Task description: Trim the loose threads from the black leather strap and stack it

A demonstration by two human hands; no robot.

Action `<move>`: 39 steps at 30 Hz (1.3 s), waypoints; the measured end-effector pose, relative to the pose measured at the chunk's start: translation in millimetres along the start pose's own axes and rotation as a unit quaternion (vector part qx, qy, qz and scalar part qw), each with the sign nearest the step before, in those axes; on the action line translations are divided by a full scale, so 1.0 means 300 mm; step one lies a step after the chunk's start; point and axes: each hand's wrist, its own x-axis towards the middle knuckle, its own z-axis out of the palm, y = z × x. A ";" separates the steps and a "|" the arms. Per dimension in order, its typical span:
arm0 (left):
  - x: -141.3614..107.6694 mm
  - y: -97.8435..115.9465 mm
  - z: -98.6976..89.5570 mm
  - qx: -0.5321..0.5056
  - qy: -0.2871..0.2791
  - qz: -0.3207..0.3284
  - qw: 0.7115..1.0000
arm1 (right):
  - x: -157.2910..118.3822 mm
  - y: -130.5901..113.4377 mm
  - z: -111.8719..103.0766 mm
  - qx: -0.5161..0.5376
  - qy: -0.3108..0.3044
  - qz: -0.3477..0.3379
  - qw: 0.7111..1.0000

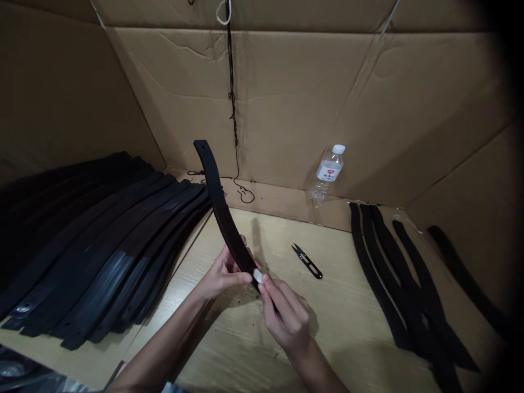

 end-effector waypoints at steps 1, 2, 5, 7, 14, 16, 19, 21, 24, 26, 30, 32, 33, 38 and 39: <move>0.001 0.000 0.001 0.000 0.001 0.002 1.000 | 0.000 -0.001 0.001 -0.004 -0.002 0.000 1.000; 0.002 0.000 0.002 -0.002 0.004 0.004 1.000 | 0.002 -0.001 0.001 -0.006 -0.006 0.002 1.000; 0.009 0.003 -0.002 -0.008 0.020 0.018 1.000 | 0.008 -0.001 0.000 -0.004 -0.017 0.012 1.000; 0.014 0.013 -0.012 -0.009 0.032 0.035 0.999 | 0.011 0.003 -0.004 -0.005 -0.022 0.017 1.000; 0.016 0.065 -0.049 -0.004 -0.011 0.045 0.999 | 0.013 0.023 -0.024 0.022 -0.023 0.029 0.999; 0.012 0.071 -0.053 0.003 -0.023 0.022 0.999 | 0.019 0.021 -0.028 0.027 -0.028 0.022 0.999; 0.006 0.075 -0.057 0.008 -0.029 -0.006 1.000 | 0.030 0.017 -0.033 0.035 -0.026 0.009 0.999; 0.004 0.077 -0.058 0.015 -0.036 -0.025 0.999 | 0.034 0.014 -0.034 0.038 -0.027 0.006 0.999; 0.003 0.079 -0.058 0.017 -0.053 -0.046 0.997 | 0.033 0.012 -0.034 0.049 -0.032 0.008 0.998; 0.004 0.078 -0.058 0.014 -0.059 -0.046 0.997 | 0.030 0.011 -0.034 0.055 -0.034 0.005 0.998; 0.003 0.070 -0.059 0.006 -0.051 -0.025 0.998 | 0.023 0.010 -0.032 0.051 -0.040 0.010 0.998; 0.001 0.067 -0.058 0.006 -0.045 -0.019 0.999 | 0.021 0.009 -0.029 0.048 -0.042 0.018 0.998; 0.000 0.067 -0.057 0.007 -0.041 -0.017 0.999 | 0.021 0.009 -0.027 0.047 -0.043 0.022 0.998; 0.003 0.065 -0.050 0.013 -0.025 0.002 1.000 | 0.021 0.007 -0.020 0.046 -0.038 0.032 0.998; 0.005 0.064 -0.049 0.014 -0.024 0.007 1.000 | 0.021 0.006 -0.019 0.046 -0.036 0.033 0.998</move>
